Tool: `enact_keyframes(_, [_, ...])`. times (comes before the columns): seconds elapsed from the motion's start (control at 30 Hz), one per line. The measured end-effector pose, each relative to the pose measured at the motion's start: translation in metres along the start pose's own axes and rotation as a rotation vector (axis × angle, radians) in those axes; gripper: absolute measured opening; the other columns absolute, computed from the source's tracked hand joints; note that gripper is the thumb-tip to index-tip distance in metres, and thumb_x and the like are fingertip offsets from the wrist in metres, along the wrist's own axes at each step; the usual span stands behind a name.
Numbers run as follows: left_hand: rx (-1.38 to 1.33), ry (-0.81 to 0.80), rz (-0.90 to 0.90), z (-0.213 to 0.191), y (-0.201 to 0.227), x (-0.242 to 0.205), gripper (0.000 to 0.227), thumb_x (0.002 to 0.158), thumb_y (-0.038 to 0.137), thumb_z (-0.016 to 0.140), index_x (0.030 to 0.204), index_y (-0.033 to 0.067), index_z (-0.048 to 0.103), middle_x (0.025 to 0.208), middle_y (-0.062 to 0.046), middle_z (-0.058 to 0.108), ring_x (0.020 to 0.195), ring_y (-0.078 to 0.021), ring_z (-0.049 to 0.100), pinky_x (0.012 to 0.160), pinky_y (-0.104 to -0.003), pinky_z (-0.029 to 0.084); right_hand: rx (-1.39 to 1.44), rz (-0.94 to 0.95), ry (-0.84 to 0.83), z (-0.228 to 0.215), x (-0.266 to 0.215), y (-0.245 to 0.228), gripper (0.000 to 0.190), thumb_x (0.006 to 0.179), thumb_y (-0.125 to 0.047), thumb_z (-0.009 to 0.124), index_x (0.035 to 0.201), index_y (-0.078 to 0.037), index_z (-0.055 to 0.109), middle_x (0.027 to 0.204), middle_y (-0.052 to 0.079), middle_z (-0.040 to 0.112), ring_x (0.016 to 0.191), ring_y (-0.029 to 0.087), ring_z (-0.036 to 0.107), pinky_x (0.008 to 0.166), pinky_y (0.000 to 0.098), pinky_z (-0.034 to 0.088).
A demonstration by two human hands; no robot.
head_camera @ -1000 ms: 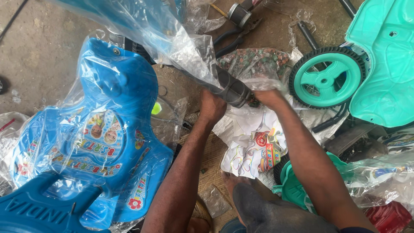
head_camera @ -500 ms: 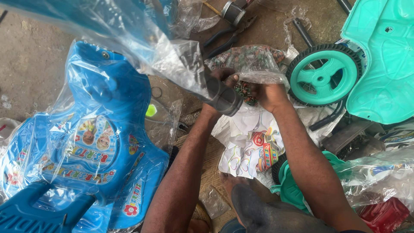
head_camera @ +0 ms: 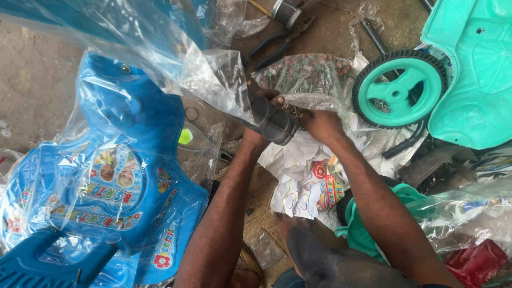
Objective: The person assembles a blue plastic tricycle by attaching the handlebar to the frame, securing it with a bolt and nut, and then attaching a wheel to the axle. The person uses pliers and a wrench to tighten the components.
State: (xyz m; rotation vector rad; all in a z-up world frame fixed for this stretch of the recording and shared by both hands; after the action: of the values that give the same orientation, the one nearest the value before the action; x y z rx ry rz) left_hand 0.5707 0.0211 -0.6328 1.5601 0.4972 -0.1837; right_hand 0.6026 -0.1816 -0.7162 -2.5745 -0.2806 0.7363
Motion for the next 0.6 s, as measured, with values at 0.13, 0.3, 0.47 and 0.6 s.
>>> enact_keyframes(0.13, [-0.013,0.005,-0.006,0.002,0.002,0.001,0.043,0.098,0.037,0.067,0.119,0.0002,0.067,0.1,-0.015,0.073,0.085,-0.021,0.073,0.068,-0.035,0.063,1.319,0.363,-0.217,0.026,0.0,0.028,0.043,0.107,-0.028,0.059,0.128,0.009,0.062,0.107,0.031,0.066,0.089,0.037,0.062,0.079,0.0529,0.049])
enact_keyframes(0.3, [-0.182,-0.017,-0.033,-0.001,-0.008,0.0,0.044,0.096,0.036,0.069,0.121,0.0006,0.063,0.102,-0.013,0.073,0.09,-0.0186,0.074,0.073,-0.034,0.065,1.768,0.293,-0.414,0.01,-0.011,-0.029,0.054,0.102,-0.036,0.045,0.133,0.005,0.061,0.127,0.02,0.069,0.114,0.029,0.068,0.105,0.0437,0.053])
enact_keyframes(0.47, [-0.108,-0.011,-0.01,-0.002,-0.004,0.002,0.044,0.097,0.038,0.067,0.12,0.0003,0.065,0.101,-0.014,0.073,0.09,-0.02,0.074,0.072,-0.035,0.064,1.758,0.284,-0.447,-0.008,-0.016,-0.06,0.058,0.105,-0.041,0.041,0.135,0.004,0.06,0.13,0.02,0.068,0.119,0.029,0.065,0.108,0.043,0.05])
enact_keyframes(0.6, [-0.094,-0.006,-0.016,-0.006,0.006,0.0,0.044,0.096,0.038,0.066,0.121,0.0008,0.064,0.102,-0.014,0.073,0.091,-0.0203,0.075,0.073,-0.035,0.065,1.684,0.282,-0.422,-0.005,-0.014,-0.054,0.059,0.104,-0.044,0.039,0.135,0.001,0.061,0.128,0.017,0.069,0.119,0.028,0.064,0.107,0.0425,0.049])
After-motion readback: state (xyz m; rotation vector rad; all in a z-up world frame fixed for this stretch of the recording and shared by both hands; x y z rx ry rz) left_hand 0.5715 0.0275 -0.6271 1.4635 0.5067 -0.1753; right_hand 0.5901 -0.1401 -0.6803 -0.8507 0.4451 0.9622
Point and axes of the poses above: each hand's wrist, its own x-axis towards the middle knuckle, its own z-axis out of the palm, y = z × x, the point moved 9 cm from there along x, towards the middle knuckle
